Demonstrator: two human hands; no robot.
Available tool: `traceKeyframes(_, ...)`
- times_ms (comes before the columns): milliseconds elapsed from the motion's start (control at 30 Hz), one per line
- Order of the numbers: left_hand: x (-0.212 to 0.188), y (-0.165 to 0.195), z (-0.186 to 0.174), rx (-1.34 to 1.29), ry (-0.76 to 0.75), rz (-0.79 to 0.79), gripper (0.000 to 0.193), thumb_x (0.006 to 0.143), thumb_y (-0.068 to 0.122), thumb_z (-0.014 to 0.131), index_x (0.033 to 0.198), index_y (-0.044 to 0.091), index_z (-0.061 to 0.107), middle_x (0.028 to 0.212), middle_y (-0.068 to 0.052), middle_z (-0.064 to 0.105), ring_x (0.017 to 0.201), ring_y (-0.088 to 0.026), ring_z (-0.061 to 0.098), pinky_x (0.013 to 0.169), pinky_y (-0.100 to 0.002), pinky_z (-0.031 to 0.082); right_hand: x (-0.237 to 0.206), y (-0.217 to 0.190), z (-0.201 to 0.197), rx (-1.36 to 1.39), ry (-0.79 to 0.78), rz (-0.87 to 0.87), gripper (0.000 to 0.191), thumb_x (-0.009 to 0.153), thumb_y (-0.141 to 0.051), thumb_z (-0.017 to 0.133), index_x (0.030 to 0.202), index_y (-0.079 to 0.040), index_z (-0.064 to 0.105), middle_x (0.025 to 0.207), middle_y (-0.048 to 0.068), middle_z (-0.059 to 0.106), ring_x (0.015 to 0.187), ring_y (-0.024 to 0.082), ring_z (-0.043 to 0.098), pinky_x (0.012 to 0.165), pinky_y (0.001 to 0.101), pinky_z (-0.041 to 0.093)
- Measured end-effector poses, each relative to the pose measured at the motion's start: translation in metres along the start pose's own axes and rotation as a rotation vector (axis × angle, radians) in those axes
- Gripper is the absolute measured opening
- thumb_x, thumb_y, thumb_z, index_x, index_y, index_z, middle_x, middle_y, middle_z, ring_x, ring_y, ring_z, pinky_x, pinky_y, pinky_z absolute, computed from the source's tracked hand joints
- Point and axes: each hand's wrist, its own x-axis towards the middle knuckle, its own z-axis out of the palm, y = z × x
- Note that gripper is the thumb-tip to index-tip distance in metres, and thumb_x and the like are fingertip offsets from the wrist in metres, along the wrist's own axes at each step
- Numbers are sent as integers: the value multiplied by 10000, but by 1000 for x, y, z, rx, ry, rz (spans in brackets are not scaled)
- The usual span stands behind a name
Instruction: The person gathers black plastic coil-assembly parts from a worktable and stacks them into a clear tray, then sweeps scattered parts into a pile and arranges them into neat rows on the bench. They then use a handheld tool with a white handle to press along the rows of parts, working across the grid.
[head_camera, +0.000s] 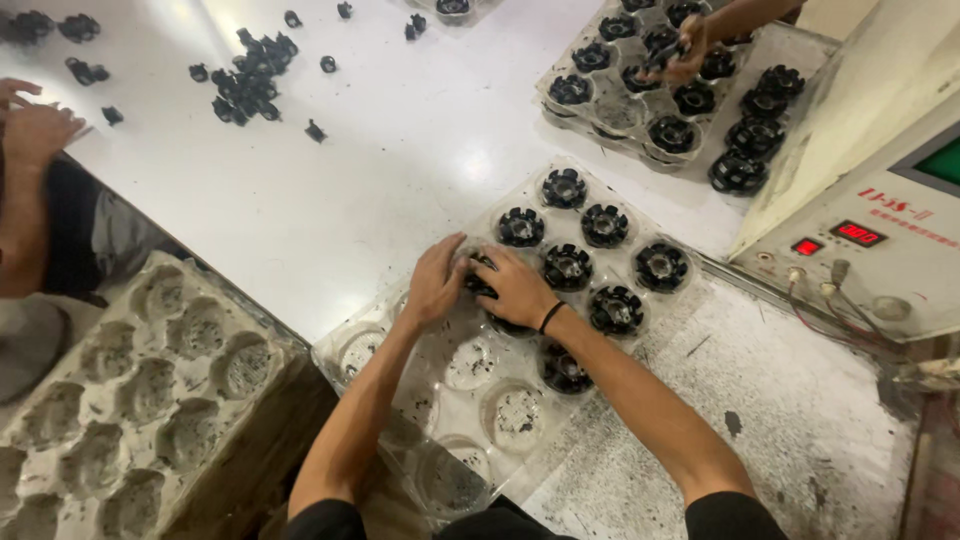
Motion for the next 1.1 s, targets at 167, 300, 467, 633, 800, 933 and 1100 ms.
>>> traceKeyframes(167, -10, -9, 14, 296, -92, 127, 641, 986, 535, 519, 1491, 142, 550, 1604, -166, 424, 1494, -364, 320, 1201, -530, 194, -4, 57, -6, 229, 97, 62, 272, 893, -96, 647, 1134, -62, 768, 1221, 153, 736, 1121, 358, 677, 993, 441, 531)
traceKeyframes(300, -6, -15, 27, 349, -88, 77, 636, 950, 569, 544, 1448, 173, 560, 1609, -146, 420, 1504, -328, 339, 1198, -518, 222, -38, 171, -66, -281, 611, 529, 225, 905, -121, 703, 1097, -4, 716, 1169, 210, 691, 1133, 414, 617, 1000, 531, 497)
traceKeyframes(467, -2, -24, 33, 331, -122, 46, 626, 966, 547, 522, 1450, 150, 555, 1621, -134, 397, 1514, -320, 326, 1200, -516, 226, -60, 250, -121, -437, 564, 1084, 884, 806, -203, 830, 1526, 11, 363, 1506, 302, 312, 1365, 499, 375, 1089, 557, 398)
traceKeyframes(633, 0, -31, 38, 348, -117, 19, 620, 943, 530, 523, 1437, 158, 560, 1617, -102, 400, 1509, -308, 315, 1190, -504, 227, -42, 265, -128, -460, 524, 1209, 877, 661, -437, 956, 1326, -57, 529, 1495, 258, 323, 1397, 494, 325, 1065, 584, 339)
traceKeyframes(800, 1, -30, 38, 348, -117, 15, 613, 929, 522, 546, 1421, 157, 572, 1610, -93, 411, 1501, -307, 323, 1179, -496, 241, -45, 257, -122, -269, 526, 1170, 655, 750, -496, 915, 1175, -48, 695, 1406, 207, 492, 1113, 430, 609, 920, 507, 523)
traceKeyframes(933, -1, -26, 36, 320, -92, 14, 587, 928, 495, 573, 1402, 150, 592, 1601, -104, 430, 1498, -308, 341, 1184, -498, 250, -56, 246, -136, -209, 293, 1252, 535, 690, -457, 916, 1087, -134, 759, 1204, 173, 576, 981, 352, 655, 827, 442, 558)
traceKeyframes(1100, -2, -25, 38, 319, -45, 47, 585, 903, 471, 615, 1384, 138, 601, 1585, -116, 448, 1487, -317, 361, 1176, -498, 257, -110, 158, -119, 44, 133, 785, 444, 714, -482, 871, 999, -174, 727, 1164, 118, 611, 1014, 293, 646, 884, 445, 591)
